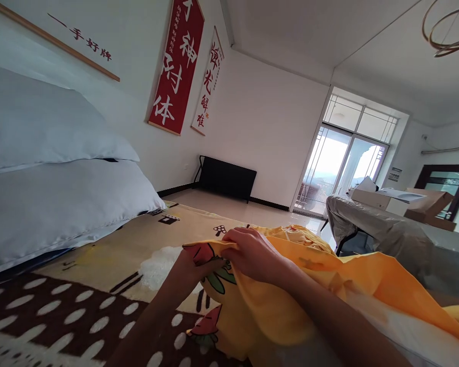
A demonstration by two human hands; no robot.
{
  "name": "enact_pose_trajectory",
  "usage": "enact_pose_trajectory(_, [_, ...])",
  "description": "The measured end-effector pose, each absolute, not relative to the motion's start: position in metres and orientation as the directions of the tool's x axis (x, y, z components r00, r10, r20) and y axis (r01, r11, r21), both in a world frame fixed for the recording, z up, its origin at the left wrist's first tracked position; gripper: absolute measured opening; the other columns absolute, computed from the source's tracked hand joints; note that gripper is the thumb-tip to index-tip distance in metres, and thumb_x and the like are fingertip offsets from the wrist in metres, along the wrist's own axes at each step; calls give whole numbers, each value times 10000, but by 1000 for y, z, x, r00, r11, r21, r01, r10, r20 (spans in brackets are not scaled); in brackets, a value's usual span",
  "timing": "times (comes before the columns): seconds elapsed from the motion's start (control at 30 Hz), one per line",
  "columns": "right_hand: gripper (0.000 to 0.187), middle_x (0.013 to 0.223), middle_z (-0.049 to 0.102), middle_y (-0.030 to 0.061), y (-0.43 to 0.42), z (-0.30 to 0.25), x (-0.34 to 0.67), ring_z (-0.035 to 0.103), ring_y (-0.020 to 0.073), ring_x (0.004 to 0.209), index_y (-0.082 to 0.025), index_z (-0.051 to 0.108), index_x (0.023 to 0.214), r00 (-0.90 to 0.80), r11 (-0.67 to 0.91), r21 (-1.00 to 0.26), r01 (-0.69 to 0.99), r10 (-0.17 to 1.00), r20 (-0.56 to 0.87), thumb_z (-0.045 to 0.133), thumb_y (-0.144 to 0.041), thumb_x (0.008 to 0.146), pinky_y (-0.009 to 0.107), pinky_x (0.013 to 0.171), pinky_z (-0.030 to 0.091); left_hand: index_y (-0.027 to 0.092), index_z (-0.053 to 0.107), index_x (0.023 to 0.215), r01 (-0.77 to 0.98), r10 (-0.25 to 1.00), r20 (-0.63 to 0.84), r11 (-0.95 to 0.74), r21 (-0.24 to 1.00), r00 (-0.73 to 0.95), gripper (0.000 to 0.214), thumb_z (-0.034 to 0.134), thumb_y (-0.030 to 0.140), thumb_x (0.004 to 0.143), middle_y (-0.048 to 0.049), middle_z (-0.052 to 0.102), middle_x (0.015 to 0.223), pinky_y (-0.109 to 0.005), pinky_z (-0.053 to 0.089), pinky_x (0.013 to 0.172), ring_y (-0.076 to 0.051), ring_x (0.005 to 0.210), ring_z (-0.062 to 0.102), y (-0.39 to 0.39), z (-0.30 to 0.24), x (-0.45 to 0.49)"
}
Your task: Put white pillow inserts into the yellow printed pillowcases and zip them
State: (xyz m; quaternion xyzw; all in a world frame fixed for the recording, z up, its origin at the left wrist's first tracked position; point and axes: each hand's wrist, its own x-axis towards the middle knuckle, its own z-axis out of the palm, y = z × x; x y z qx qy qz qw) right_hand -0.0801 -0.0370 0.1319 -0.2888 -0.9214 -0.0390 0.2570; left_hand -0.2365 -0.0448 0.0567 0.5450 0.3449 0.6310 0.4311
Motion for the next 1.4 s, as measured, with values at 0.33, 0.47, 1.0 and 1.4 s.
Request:
enact_pose_trajectory(0.33, [163,721,527,-10,-26,129,-72,467,116,671,-197,487,707,-783,881,17,472,411,467,451,-62,793,212,631,347,151,559,512,213,667,734,-704,678,-128,370,559,396,789,9,496,498,-207,346,492,-104,506,418,-18,38,-252])
enact_pose_trajectory(0.47, [196,649,508,-22,-35,139,-72,454,112,640,-189,474,632,-832,878,77,473,416,368,464,1,682,212,608,325,163,592,586,425,431,883,-776,467,-184,315,499,291,858,-20,545,603,-229,390,581,-125,592,483,-30,41,-241])
enact_pose_trajectory(1.0, [99,721,562,-12,-42,140,-73,476,114,662,-197,534,738,-726,844,-33,536,480,492,524,-122,801,215,642,360,171,577,684,129,752,620,-608,784,-222,55,571,223,704,15,568,640,-222,426,571,-130,621,515,-41,33,-208])
enact_pose_trajectory(1.4, [312,859,581,37,-27,114,-74,508,136,679,-195,486,924,-741,776,175,606,471,478,377,-23,688,225,591,344,140,630,719,-209,899,433,-413,887,63,190,684,204,549,-16,585,669,-246,453,549,-153,628,547,-38,42,-229])
